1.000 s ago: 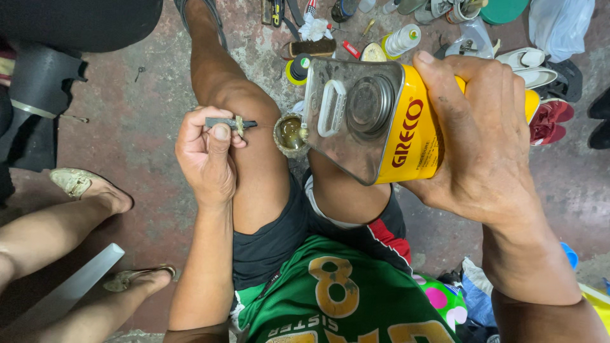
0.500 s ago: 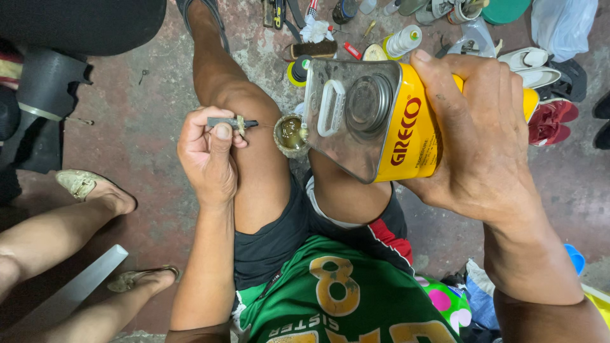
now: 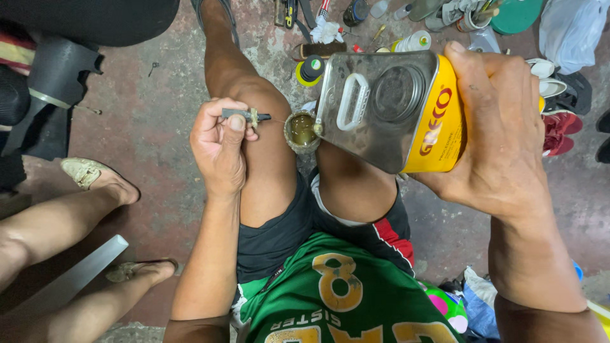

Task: The person applies adhesive to the sole of a sneaker using a brush and a small container of glue, while holding the shoe in their other hand.

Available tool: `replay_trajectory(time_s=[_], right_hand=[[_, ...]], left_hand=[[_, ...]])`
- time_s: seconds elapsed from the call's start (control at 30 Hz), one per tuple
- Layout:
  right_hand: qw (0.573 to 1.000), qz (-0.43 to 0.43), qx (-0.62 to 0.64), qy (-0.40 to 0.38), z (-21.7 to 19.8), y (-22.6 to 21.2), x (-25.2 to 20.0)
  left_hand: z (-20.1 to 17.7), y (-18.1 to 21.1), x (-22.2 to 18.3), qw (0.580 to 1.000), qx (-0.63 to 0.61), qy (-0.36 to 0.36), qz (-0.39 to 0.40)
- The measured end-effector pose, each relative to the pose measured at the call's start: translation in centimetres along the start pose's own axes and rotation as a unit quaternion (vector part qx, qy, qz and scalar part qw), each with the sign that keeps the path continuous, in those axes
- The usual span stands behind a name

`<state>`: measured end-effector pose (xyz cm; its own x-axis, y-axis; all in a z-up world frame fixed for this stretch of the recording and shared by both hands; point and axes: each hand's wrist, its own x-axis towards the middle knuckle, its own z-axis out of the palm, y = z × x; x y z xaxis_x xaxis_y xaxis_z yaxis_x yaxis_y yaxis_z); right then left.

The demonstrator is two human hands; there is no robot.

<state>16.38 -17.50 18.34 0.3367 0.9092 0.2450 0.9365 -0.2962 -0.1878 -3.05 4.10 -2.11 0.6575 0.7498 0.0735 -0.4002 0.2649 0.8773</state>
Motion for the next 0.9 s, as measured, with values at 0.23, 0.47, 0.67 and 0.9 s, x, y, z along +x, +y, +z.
replay_trajectory(time_s=[0.23,0.47,0.67,0.9], right_hand=[[1.000,0.001,-0.010,-0.001,-0.1,0.0,-0.4],[1.000,0.011,0.007,0.022,0.1,0.2,-0.8],[0.999,0.029,0.026,0.037,0.3,0.5,-1.4],[0.998,0.036,0.027,0.032,0.4,0.3,-1.6]], left_hand=[[0.1,-0.1,0.3,1.000,0.007,-0.005,0.006],[0.0,0.1,0.2,1.000,0.013,-0.003,0.007],[0.1,0.0,0.4,1.000,-0.002,-0.002,0.002],[0.1,0.0,0.3,1.000,-0.008,-0.016,0.001]])
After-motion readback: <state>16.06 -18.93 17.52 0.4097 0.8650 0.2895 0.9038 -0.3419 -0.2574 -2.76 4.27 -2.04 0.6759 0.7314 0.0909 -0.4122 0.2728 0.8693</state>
